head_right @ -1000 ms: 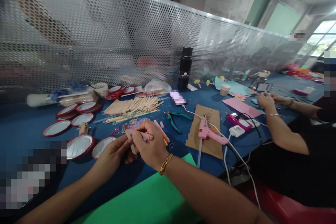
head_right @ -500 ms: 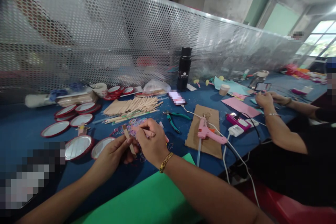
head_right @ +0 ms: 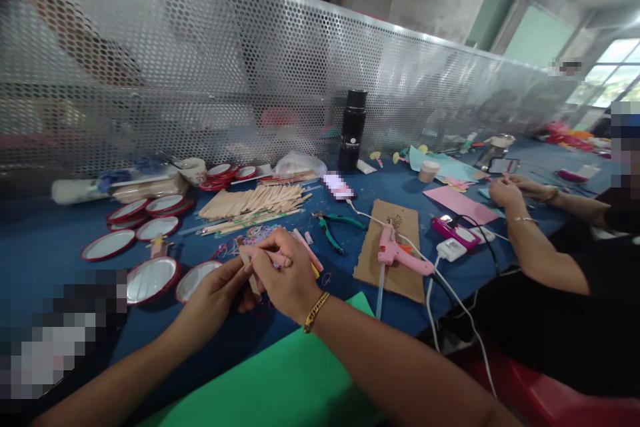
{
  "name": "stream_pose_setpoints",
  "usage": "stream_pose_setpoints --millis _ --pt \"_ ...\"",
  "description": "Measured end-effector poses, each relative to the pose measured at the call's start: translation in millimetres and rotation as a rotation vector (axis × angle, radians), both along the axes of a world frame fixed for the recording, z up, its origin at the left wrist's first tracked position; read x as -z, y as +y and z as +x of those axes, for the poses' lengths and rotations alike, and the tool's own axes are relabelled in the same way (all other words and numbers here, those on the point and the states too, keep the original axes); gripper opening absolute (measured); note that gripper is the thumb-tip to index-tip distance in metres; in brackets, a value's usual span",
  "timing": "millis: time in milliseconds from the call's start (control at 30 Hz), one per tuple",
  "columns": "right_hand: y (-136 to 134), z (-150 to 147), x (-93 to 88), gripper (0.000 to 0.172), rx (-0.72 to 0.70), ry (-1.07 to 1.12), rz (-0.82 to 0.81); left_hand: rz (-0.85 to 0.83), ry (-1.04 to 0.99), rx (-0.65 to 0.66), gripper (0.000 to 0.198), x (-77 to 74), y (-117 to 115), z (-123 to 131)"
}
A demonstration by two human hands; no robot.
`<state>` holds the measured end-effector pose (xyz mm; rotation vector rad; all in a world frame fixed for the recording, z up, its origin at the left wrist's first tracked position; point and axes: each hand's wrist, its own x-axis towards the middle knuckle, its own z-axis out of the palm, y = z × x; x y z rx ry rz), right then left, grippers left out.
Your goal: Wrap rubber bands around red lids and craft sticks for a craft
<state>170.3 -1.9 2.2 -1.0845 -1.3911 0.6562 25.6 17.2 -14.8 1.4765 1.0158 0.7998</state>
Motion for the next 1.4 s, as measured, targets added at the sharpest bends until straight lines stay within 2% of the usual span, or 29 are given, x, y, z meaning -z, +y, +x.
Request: stream_pose_setpoints --millis 200,400,633,833,1000,1200,1400 --pt "2.8 2.1 1.0 0.012 0.077 0.017 0.018 -0.008 0.015 -0.003 0.044 -0.6 0.3 0.5" --pt "3.0 -1.0 8.7 0.008 -0.047 0.079 -0.037 -0.011 -0.004 -0.008 0.046 -1.8 -0.6 1.3" --pt "3.1 2.3 2.3 0.011 0.087 0.006 0.025 -0.02 0.017 -0.016 0.045 -2.8 -1.0 1.7" --pt "1.6 0.1 1.5 0.011 -0.008 0.06 -0.034 -0.017 -0.003 -0.012 0.048 -1.8 -0.5 1.8" --pt "2.9 1.5 1.0 0.011 0.062 0.045 0.008 -0.007 0.015 -0.008 0.047 -2.2 -0.2 1.7" --pt "1.3 1.3 0.3 0.009 0.024 0.035 -0.003 -0.024 0.001 -0.014 0.046 -3.1 -1.1 1.9" --pt "1.8 1.9 -0.1 0.011 0.046 0.048 0.001 -0.018 0.008 -0.011 0.043 -3.0 -0.9 1.5"
